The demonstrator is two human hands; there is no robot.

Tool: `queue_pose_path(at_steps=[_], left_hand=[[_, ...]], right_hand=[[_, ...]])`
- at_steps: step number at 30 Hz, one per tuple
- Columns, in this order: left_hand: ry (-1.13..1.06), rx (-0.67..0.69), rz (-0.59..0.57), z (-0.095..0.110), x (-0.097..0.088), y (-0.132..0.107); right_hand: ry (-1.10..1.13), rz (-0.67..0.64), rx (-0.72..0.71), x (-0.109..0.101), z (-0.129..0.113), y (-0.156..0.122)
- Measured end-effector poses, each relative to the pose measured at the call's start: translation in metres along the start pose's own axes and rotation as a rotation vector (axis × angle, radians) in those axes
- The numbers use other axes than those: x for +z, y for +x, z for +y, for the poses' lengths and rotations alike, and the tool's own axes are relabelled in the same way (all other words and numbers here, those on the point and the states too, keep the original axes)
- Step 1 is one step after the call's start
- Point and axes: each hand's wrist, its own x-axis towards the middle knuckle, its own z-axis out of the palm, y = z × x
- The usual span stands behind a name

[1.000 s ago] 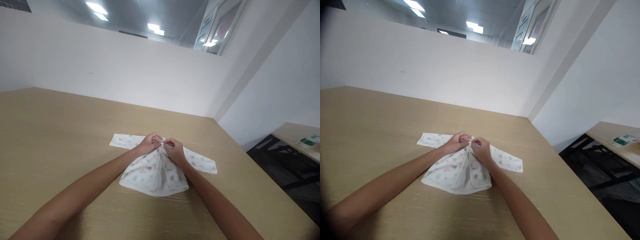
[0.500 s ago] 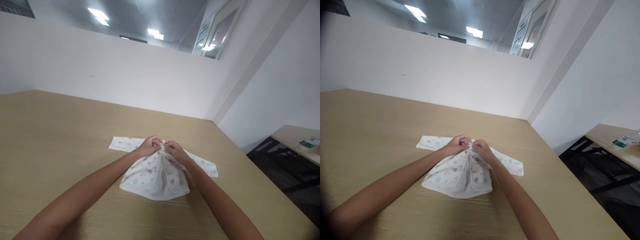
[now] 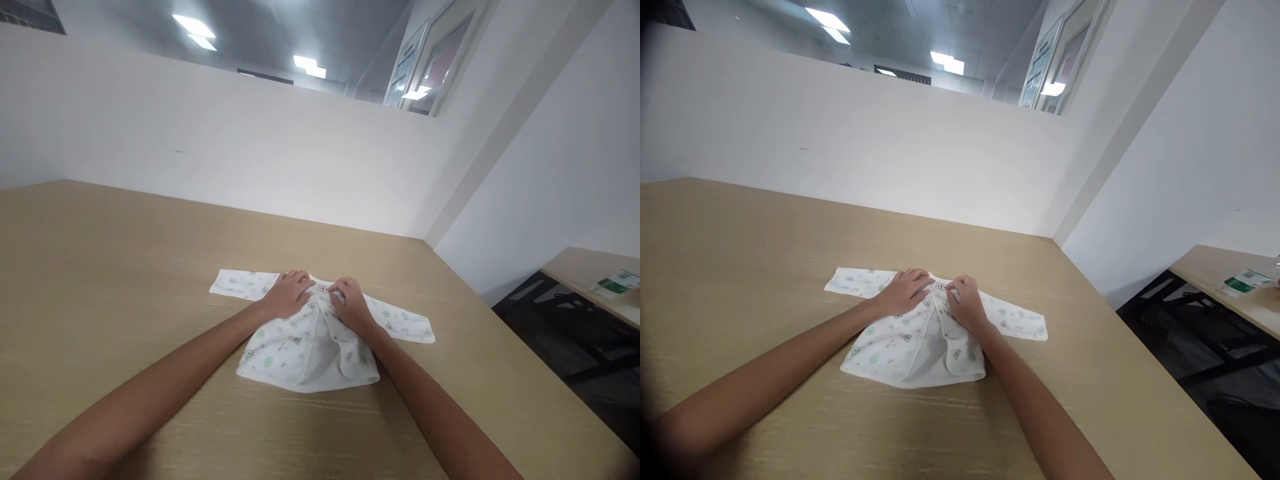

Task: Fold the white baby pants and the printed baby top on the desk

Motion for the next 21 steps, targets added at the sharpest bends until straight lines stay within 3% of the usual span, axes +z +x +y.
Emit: queue_pose_path(at_steps=[6,10,13,21], left_hand=[[0.159,0.045,0.023,0.000,0.003,-0.005],[0.185,0.051,0.026,0.003,0.003,-0.004],[0.195,0.048,0.023,0.006,0.002,-0.003],[0.202,0.038,0.026,0.008,0.002,-0.002]], right_hand=[[-0.009,0.024,-0.102,-0.006,-0.004,0.000],[0.000,-0.115,-0.172,-0.009,-0.014,-0.001],[-0.042,-0.189,-0.150,-0.010,-0.019,-0.002],[0.006,-0.214,-0.024,-0.008,-0.021,0.000]])
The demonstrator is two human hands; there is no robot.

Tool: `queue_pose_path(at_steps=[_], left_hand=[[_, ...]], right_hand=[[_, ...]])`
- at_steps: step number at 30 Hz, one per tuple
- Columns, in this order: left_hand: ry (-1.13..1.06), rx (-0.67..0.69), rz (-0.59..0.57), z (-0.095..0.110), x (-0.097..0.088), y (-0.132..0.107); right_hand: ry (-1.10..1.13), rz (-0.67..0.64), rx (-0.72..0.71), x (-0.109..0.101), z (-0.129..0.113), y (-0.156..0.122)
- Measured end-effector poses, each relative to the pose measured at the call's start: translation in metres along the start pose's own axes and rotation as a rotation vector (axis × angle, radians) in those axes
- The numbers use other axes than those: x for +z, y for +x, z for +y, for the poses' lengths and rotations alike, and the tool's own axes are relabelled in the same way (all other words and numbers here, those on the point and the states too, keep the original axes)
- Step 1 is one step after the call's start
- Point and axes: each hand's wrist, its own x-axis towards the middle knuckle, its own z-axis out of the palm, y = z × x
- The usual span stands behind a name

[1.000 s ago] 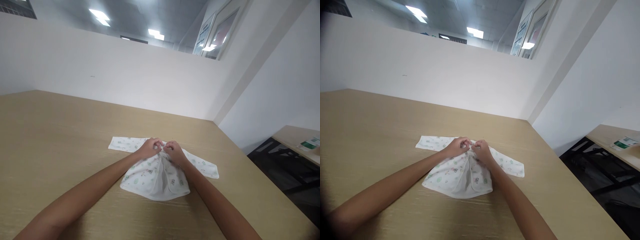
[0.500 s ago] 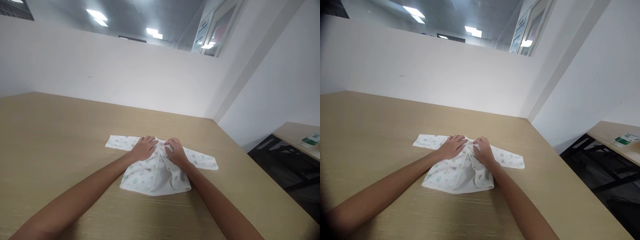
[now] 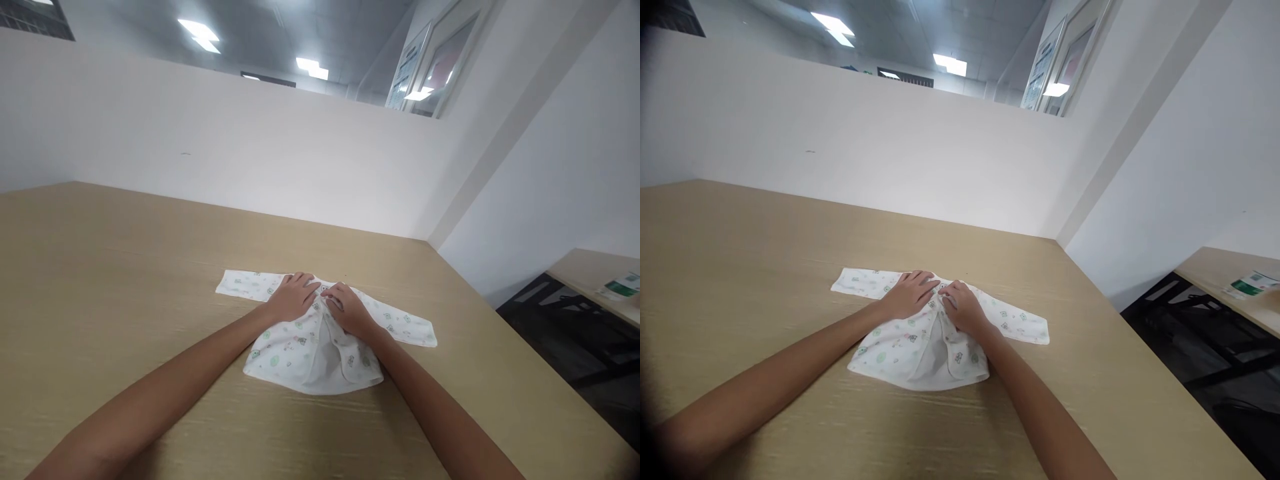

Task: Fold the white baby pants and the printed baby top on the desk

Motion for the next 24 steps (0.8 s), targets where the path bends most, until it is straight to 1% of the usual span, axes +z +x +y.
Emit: queue_pose_path(at_steps=[3,5,14,17,19,22,23,24], left_hand=[[0.003,0.004,0.008,0.000,0.001,0.000],[0.000,0.004,0.013,0.000,0.001,0.000],[0.014,0.003,0.013,0.000,0.004,0.001],[-0.006,-0.006,0.007,0.001,0.002,0.002],[-0.060,-0.016,0.010,0.004,-0.004,0.003],[-0.211,-0.042,0.049,0.013,-0.023,0.005],[-0.270,-0.058,0.044,0.017,-0.031,0.005],[-0.331,-0.080,0.010,0.020,-0.039,0.004]], right_hand=[[0.086,-0.001,0.079,-0.001,0.001,0.004],[0.095,0.008,0.106,-0.001,0.001,0.007],[-0.005,0.092,0.179,0.008,-0.003,0.014],[-0.025,0.120,0.172,0.008,-0.006,0.014],[-0.026,0.162,0.133,0.003,-0.011,0.010],[-0.025,0.219,0.079,-0.004,-0.026,-0.006],[-0.037,0.215,0.076,-0.006,-0.032,-0.013],[-0.058,0.199,0.082,-0.007,-0.038,-0.020]])
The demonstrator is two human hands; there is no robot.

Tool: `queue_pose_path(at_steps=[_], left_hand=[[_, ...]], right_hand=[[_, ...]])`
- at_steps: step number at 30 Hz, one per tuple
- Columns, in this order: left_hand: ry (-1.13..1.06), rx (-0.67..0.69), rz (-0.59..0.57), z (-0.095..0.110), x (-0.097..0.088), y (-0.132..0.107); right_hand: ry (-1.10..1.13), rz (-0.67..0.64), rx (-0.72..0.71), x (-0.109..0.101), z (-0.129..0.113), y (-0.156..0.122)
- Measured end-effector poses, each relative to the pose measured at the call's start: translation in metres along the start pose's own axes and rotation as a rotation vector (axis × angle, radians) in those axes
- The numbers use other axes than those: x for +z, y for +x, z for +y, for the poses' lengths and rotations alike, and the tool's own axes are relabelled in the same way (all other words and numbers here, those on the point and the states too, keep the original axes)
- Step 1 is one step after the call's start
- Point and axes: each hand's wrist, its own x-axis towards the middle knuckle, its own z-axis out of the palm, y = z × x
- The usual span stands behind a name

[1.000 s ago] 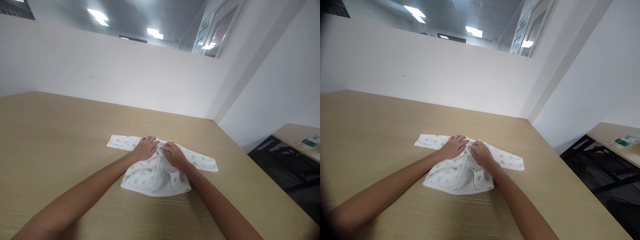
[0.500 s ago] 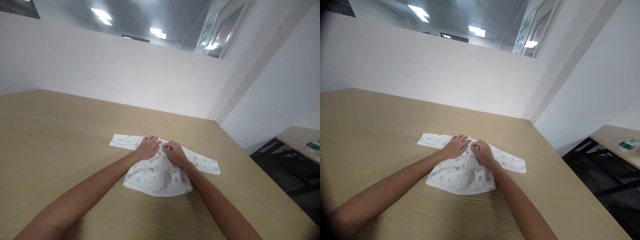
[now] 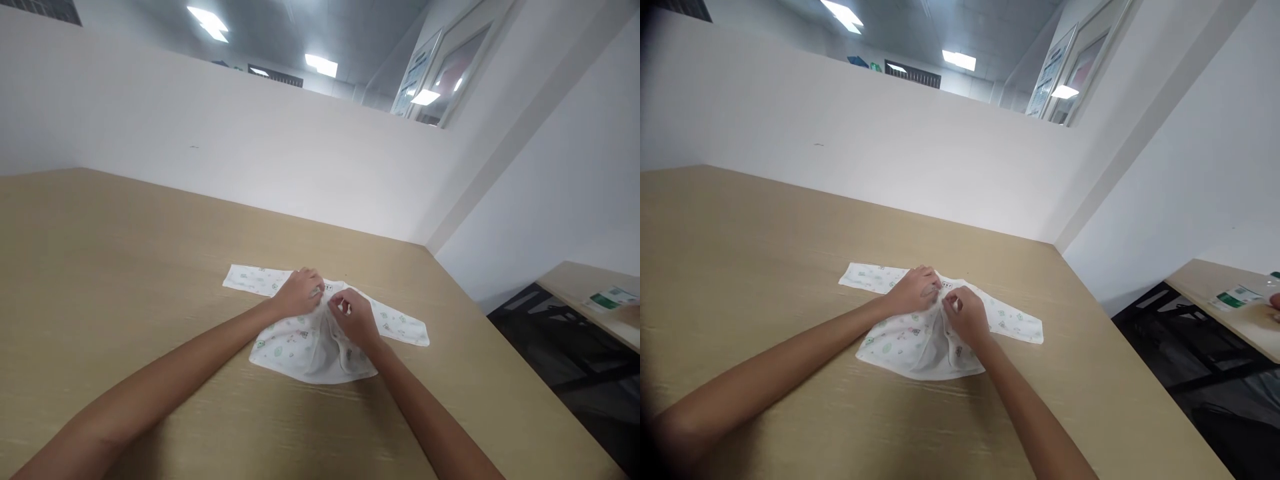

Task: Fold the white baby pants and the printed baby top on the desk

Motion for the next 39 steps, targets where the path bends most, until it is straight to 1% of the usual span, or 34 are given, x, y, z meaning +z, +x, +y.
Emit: queue_pose_path(at_steps=[2,4,5,6,9,11,14,17,22,26,32,34,39], left_hand=[[-0.116,-0.066,-0.140,0.010,-0.010,-0.003],[-0.204,-0.105,-0.284,0.017,-0.015,-0.006],[-0.232,-0.114,-0.312,0.019,-0.016,-0.007],[-0.250,-0.120,-0.306,0.020,-0.016,-0.008],[-0.277,-0.155,-0.232,0.020,-0.011,-0.008],[-0.287,-0.172,-0.220,0.019,-0.007,-0.008],[-0.288,-0.179,-0.237,0.017,-0.004,-0.007],[-0.282,-0.211,-0.252,0.015,-0.001,-0.006],[-0.287,-0.269,-0.283,0.013,0.003,-0.004],[-0.334,-0.279,-0.310,0.012,0.003,-0.003],[-0.511,-0.245,-0.381,0.005,-0.002,-0.001],[-0.567,-0.234,-0.397,0.003,-0.002,0.000],[-0.670,-0.213,-0.426,0.000,-0.002,0.001]], right_hand=[[-0.060,-0.055,0.027,-0.003,-0.008,-0.015],[-0.106,-0.105,0.064,-0.003,-0.012,-0.027],[-0.117,-0.116,0.079,-0.001,-0.012,-0.031],[-0.122,-0.121,0.091,0.000,-0.011,-0.033],[-0.125,-0.113,0.103,0.004,-0.008,-0.034],[-0.133,-0.110,0.099,0.005,-0.006,-0.033],[-0.154,-0.096,0.080,0.007,-0.004,-0.033],[-0.152,-0.049,0.050,0.009,-0.005,-0.034],[-0.098,0.004,-0.042,0.009,-0.008,-0.034],[-0.072,-0.014,-0.084,0.009,-0.010,-0.034],[0.034,-0.078,-0.122,0.010,-0.009,-0.034],[0.103,-0.073,-0.097,0.009,-0.008,-0.034],[0.289,-0.016,0.119,0.008,-0.009,-0.031]])
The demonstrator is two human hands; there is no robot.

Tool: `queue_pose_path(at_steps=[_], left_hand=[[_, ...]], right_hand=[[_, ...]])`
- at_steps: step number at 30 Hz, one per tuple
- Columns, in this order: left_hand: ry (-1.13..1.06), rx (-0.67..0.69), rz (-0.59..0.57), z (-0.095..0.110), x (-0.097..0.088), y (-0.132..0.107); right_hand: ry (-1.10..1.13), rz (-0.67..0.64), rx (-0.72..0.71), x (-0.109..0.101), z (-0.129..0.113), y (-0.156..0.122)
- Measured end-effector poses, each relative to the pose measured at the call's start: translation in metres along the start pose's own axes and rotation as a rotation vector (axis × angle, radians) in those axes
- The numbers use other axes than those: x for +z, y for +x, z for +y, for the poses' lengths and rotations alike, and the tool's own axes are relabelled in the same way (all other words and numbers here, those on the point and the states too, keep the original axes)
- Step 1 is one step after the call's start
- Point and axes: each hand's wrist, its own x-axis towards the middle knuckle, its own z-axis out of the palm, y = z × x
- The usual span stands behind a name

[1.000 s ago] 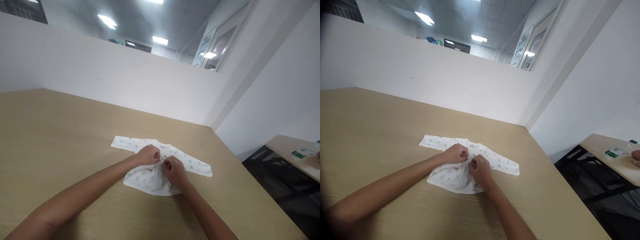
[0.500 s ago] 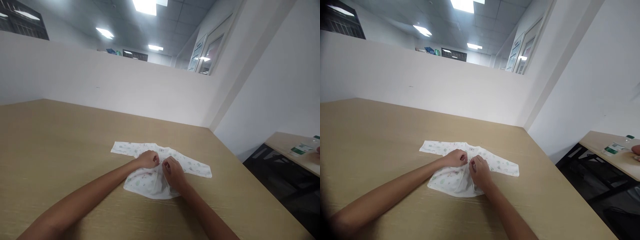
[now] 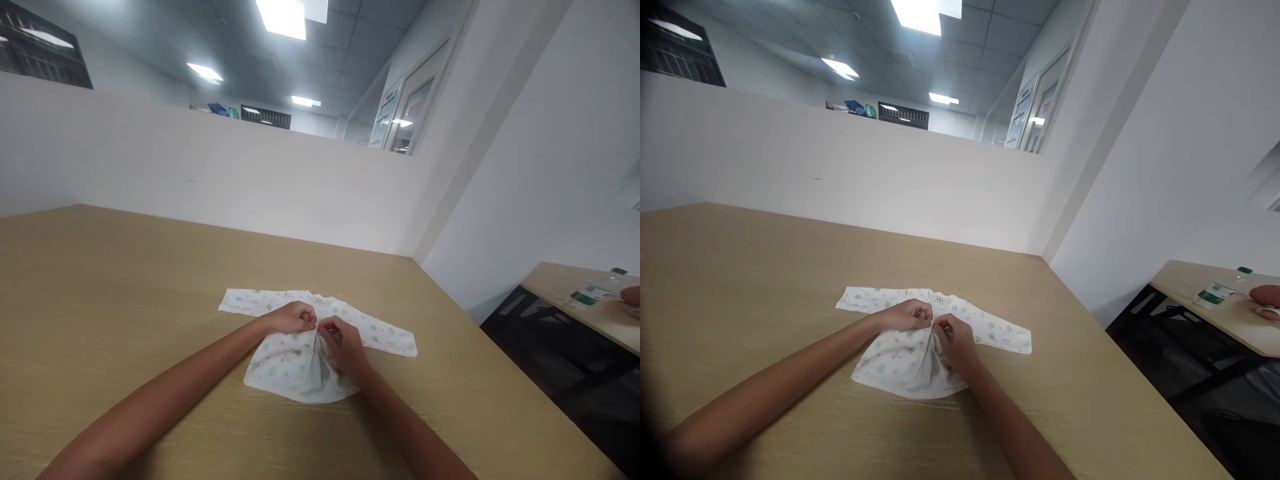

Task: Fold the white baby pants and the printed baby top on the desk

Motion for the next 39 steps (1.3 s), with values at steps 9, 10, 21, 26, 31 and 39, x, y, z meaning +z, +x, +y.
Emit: queue_pose_path(at_steps=[9,10,21,26,31,39], left_hand=[[-0.048,0.036,-0.092,0.000,0.000,-0.003],[-0.053,0.039,-0.106,0.000,0.000,-0.002],[-0.140,0.054,-0.127,0.004,-0.002,-0.004],[-0.070,0.072,0.073,0.006,0.005,-0.002],[-0.063,0.112,0.072,0.010,0.003,-0.003],[-0.051,0.093,0.071,0.015,0.004,-0.004]], right_hand=[[0.053,0.079,0.028,0.001,0.001,0.004],[0.043,0.083,0.011,0.001,0.001,0.004],[0.008,0.098,0.043,0.006,0.008,0.003],[-0.019,0.061,0.063,0.006,0.010,0.005],[0.007,-0.026,0.166,0.002,0.007,0.006],[0.033,-0.080,0.215,0.000,0.002,0.006]])
